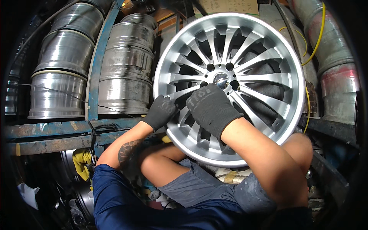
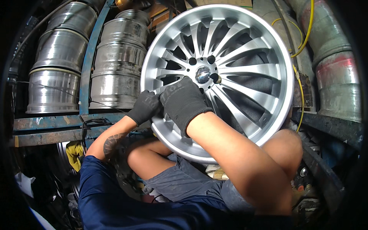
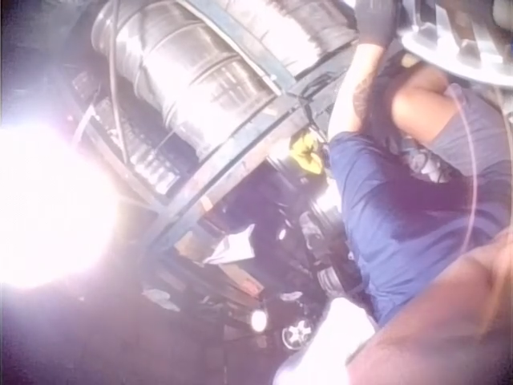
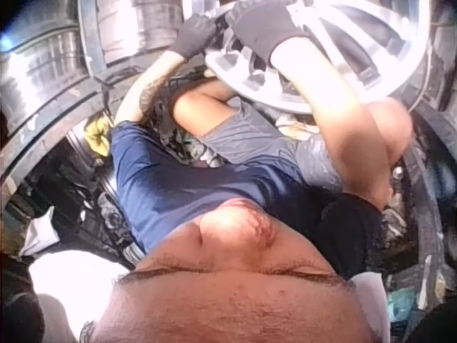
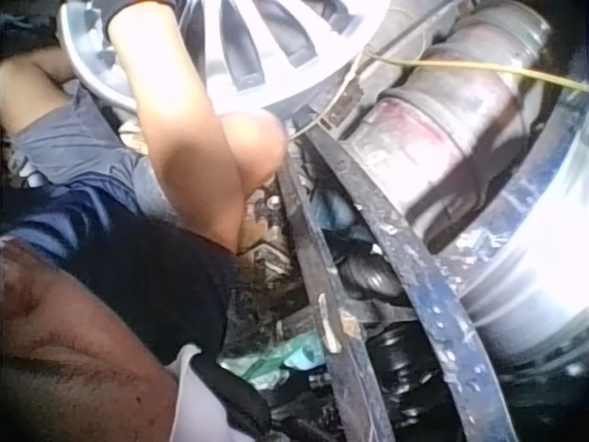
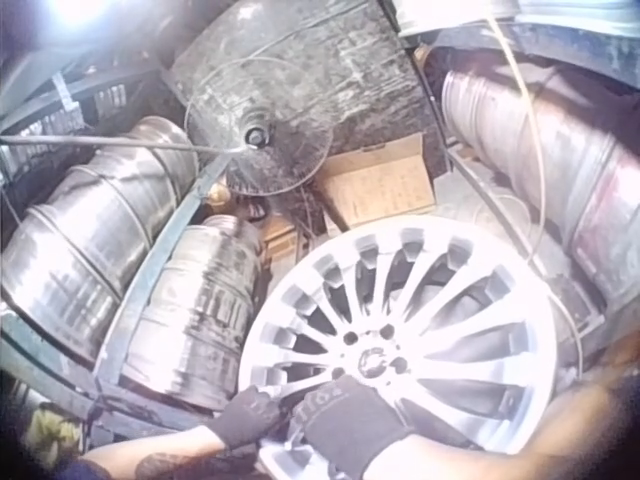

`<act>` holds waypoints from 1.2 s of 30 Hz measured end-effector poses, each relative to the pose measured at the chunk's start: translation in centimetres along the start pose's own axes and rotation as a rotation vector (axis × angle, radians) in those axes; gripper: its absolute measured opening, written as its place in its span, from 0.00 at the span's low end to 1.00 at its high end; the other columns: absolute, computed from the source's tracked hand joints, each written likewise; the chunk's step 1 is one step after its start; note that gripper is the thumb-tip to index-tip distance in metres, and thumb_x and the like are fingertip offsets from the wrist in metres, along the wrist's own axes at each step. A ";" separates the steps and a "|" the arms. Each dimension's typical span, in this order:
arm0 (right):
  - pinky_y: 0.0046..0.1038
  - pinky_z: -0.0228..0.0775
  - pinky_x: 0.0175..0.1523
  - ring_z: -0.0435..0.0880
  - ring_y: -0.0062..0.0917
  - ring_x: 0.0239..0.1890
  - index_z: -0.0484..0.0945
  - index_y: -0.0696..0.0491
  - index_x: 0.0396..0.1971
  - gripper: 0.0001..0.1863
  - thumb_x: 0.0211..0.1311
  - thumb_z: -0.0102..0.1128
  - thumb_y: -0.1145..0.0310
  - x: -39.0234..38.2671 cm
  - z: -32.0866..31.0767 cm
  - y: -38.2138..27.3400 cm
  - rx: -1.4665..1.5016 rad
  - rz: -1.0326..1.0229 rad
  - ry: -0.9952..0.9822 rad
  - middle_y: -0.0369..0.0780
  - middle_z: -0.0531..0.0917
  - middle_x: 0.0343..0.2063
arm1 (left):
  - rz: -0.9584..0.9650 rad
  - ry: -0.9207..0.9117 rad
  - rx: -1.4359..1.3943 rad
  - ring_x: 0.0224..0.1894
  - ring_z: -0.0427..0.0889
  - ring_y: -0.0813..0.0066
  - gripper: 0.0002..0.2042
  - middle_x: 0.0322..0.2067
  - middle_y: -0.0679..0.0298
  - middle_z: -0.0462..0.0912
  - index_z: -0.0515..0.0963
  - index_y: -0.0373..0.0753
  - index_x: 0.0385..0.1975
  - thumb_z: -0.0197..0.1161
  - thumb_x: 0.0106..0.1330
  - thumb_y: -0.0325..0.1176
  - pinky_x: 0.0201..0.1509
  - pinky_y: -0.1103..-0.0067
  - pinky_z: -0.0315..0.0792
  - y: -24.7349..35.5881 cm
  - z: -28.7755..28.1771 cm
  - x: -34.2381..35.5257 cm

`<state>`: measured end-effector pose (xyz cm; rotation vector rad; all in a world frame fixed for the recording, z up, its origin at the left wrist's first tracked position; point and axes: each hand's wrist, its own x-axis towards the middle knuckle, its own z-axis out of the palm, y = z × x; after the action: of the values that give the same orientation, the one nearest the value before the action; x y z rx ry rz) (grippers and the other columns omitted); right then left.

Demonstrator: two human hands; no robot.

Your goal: Repairing and sanding the center cap of a silver alloy wheel rim.

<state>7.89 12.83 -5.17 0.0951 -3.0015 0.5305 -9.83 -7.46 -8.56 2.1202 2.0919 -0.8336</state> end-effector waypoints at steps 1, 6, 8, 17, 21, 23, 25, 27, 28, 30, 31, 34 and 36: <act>0.35 0.74 0.44 0.88 0.29 0.37 0.86 0.47 0.29 0.09 0.61 0.56 0.66 0.2 0.2 0.0 0.022 -0.012 0.008 0.37 0.87 0.29 | -0.007 0.056 0.001 0.30 0.80 0.64 0.09 0.27 0.62 0.81 0.82 0.46 0.24 0.58 0.65 0.36 0.37 0.68 0.69 0.1 0.3 0.0; 0.35 0.72 0.45 0.86 0.28 0.37 0.85 0.47 0.27 0.09 0.61 0.55 0.65 -0.3 1.0 0.3 0.011 0.026 0.081 0.36 0.86 0.28 | -0.019 0.007 -0.014 0.30 0.81 0.64 0.07 0.27 0.62 0.81 0.82 0.47 0.22 0.59 0.61 0.34 0.36 0.67 0.69 0.5 -0.7 0.7; 0.35 0.73 0.43 0.87 0.29 0.36 0.85 0.47 0.27 0.09 0.60 0.56 0.66 -0.4 1.2 0.4 -0.014 0.015 0.163 0.36 0.87 0.28 | 0.003 -0.092 0.015 0.31 0.81 0.65 0.06 0.26 0.63 0.81 0.82 0.47 0.22 0.59 0.59 0.33 0.36 0.68 0.69 0.2 -1.3 0.5; 0.33 0.76 0.40 0.89 0.30 0.36 0.87 0.48 0.29 0.08 0.60 0.58 0.67 -0.2 0.3 0.6 -0.011 0.031 0.009 0.38 0.88 0.29 | 0.035 -0.108 0.142 0.32 0.82 0.66 0.08 0.27 0.63 0.81 0.81 0.48 0.19 0.59 0.58 0.33 0.37 0.68 0.69 0.7 -0.5 1.0; 0.33 0.77 0.40 0.89 0.30 0.36 0.87 0.47 0.30 0.08 0.59 0.58 0.67 0.1 -0.6 0.1 0.020 0.044 -0.057 0.38 0.88 0.29 | 0.091 -0.024 0.112 0.31 0.82 0.65 0.07 0.26 0.63 0.81 0.82 0.47 0.19 0.59 0.57 0.32 0.37 0.68 0.69 0.0 0.4 0.5; 0.33 0.77 0.40 0.89 0.30 0.36 0.87 0.47 0.30 0.08 0.60 0.58 0.67 -0.2 -0.5 0.5 0.002 0.039 -0.029 0.38 0.88 0.29 | 0.113 0.037 0.066 0.30 0.82 0.66 0.07 0.25 0.64 0.82 0.82 0.47 0.19 0.59 0.57 0.32 0.37 0.68 0.70 0.0 0.1 0.8; 0.33 0.76 0.40 0.89 0.30 0.36 0.87 0.47 0.30 0.08 0.59 0.58 0.67 -0.4 -0.2 0.8 -0.014 0.054 -0.028 0.38 0.88 0.29 | 0.108 -0.008 0.078 0.29 0.83 0.66 0.07 0.24 0.64 0.82 0.82 0.47 0.19 0.59 0.57 0.32 0.36 0.68 0.70 0.3 -0.5 1.8; 0.33 0.76 0.39 0.89 0.30 0.36 0.87 0.47 0.30 0.08 0.59 0.59 0.67 -0.2 0.0 0.7 -0.021 0.061 -0.020 0.38 0.88 0.29 | 0.099 -0.065 0.096 0.29 0.83 0.66 0.07 0.24 0.65 0.82 0.82 0.47 0.19 0.59 0.56 0.32 0.35 0.68 0.70 0.2 -0.4 1.9; 0.33 0.76 0.39 0.89 0.29 0.36 0.87 0.47 0.30 0.08 0.59 0.59 0.66 0.1 0.1 0.5 -0.007 0.051 -0.021 0.38 0.88 0.30 | 0.108 0.002 0.054 0.29 0.83 0.65 0.07 0.24 0.65 0.82 0.82 0.47 0.19 0.59 0.57 0.32 0.34 0.68 0.70 -0.1 0.2 1.5; 0.33 0.76 0.39 0.89 0.29 0.36 0.87 0.46 0.30 0.07 0.59 0.60 0.66 0.2 0.1 0.5 0.009 0.045 -0.025 0.37 0.88 0.30 | 0.122 0.068 0.008 0.29 0.84 0.65 0.07 0.24 0.64 0.82 0.81 0.47 0.19 0.59 0.57 0.32 0.33 0.68 0.71 -0.5 0.7 1.0; 0.33 0.76 0.39 0.89 0.29 0.36 0.87 0.46 0.30 0.07 0.59 0.60 0.66 0.2 0.1 0.6 -0.002 0.053 -0.035 0.37 0.88 0.30 | 0.114 0.060 0.036 0.29 0.84 0.65 0.07 0.23 0.64 0.82 0.81 0.47 0.19 0.59 0.57 0.32 0.33 0.68 0.71 -0.7 1.0 0.8; 0.33 0.77 0.39 0.89 0.28 0.36 0.87 0.46 0.31 0.08 0.60 0.59 0.65 0.2 0.1 1.2 -0.023 0.042 -0.144 0.37 0.88 0.30 | 0.071 0.021 0.054 0.28 0.83 0.65 0.07 0.23 0.64 0.82 0.81 0.46 0.19 0.60 0.57 0.32 0.33 0.68 0.71 -0.3 0.4 0.8; 0.34 0.77 0.39 0.89 0.29 0.35 0.87 0.47 0.31 0.08 0.60 0.59 0.65 0.0 1.0 1.4 -0.069 0.017 0.012 0.38 0.88 0.29 | 0.038 -0.005 0.054 0.27 0.83 0.65 0.07 0.23 0.64 0.82 0.81 0.46 0.19 0.59 0.58 0.32 0.33 0.69 0.70 -0.3 0.0 0.9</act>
<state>7.73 13.80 -6.54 0.0620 -3.0079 0.4271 -10.15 -6.64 -8.81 2.1744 2.0431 -0.9007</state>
